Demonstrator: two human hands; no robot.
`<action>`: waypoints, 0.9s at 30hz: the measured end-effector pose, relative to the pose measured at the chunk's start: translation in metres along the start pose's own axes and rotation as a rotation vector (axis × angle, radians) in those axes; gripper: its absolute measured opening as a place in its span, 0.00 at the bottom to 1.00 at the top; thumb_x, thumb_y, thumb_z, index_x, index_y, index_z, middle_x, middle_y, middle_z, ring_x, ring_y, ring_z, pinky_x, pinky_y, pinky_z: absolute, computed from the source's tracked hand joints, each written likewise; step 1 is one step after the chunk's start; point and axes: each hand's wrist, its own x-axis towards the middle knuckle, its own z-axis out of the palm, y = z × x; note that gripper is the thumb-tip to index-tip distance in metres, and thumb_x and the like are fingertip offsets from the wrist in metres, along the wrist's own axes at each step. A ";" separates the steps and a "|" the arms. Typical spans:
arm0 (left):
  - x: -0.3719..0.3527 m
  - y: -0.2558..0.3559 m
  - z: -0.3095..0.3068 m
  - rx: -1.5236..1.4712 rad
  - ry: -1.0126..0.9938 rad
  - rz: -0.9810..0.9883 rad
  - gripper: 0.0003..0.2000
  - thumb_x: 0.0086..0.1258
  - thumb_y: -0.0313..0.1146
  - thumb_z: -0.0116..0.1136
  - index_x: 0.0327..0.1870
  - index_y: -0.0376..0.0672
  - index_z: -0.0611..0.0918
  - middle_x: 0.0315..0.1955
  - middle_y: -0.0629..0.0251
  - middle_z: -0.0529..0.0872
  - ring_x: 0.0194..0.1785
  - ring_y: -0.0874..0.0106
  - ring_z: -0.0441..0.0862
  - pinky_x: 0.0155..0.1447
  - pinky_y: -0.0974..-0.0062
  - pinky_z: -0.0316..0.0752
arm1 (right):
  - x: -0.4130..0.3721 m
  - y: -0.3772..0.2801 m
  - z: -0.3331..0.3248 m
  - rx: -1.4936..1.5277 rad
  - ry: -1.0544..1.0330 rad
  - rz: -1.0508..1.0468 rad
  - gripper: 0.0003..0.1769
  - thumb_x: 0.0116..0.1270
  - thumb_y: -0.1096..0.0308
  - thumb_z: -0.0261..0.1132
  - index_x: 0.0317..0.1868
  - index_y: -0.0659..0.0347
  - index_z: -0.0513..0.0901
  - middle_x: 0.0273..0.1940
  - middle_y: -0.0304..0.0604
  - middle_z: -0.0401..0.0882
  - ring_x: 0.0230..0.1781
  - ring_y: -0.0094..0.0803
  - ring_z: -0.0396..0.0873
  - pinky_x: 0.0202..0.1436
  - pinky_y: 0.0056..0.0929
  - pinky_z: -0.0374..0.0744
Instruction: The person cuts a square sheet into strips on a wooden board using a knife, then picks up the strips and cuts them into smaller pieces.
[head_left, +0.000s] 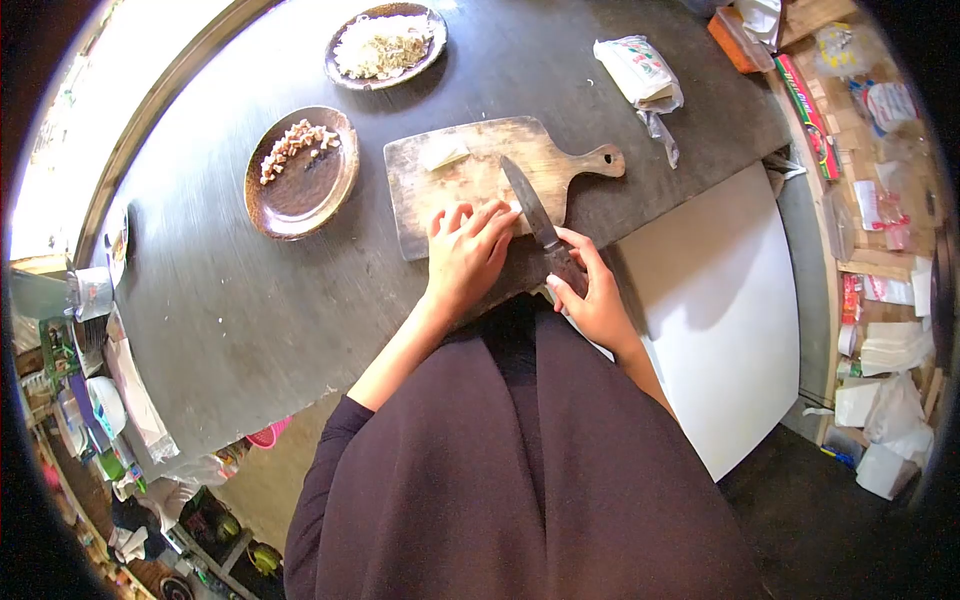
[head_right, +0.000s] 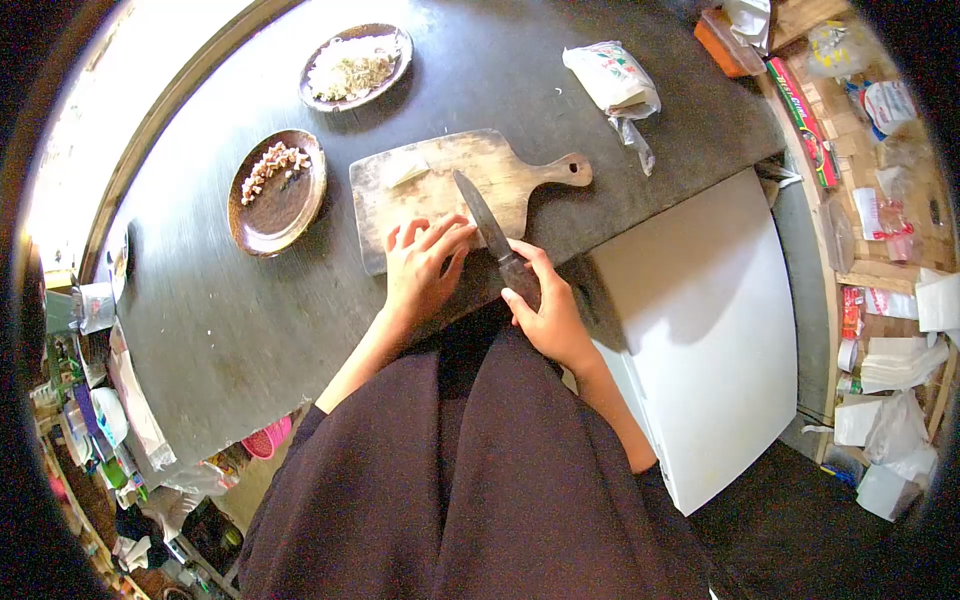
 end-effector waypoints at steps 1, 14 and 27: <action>0.001 -0.001 0.000 0.001 -0.003 -0.005 0.13 0.66 0.37 0.68 0.52 0.59 0.88 0.55 0.81 0.87 0.54 0.65 0.78 0.64 0.57 0.65 | 0.003 0.008 0.000 0.000 -0.004 0.004 0.36 0.65 0.78 0.65 0.75 0.57 0.67 0.65 0.60 0.76 0.62 0.58 0.80 0.65 0.44 0.79; 0.018 -0.003 0.010 0.070 0.052 0.026 0.05 0.65 0.41 0.69 0.40 0.59 0.90 0.43 0.83 0.88 0.54 0.67 0.77 0.63 0.57 0.65 | 0.004 0.021 -0.001 -0.859 0.167 -0.331 0.39 0.75 0.66 0.61 0.82 0.32 0.59 0.41 0.52 0.78 0.31 0.55 0.83 0.38 0.52 0.83; 0.013 -0.002 0.015 0.079 0.110 0.033 0.09 0.60 0.37 0.70 0.42 0.58 0.88 0.46 0.81 0.86 0.52 0.67 0.77 0.61 0.58 0.66 | 0.008 0.018 -0.009 -0.960 0.089 -0.375 0.40 0.74 0.66 0.61 0.82 0.26 0.58 0.34 0.50 0.77 0.27 0.51 0.83 0.32 0.49 0.84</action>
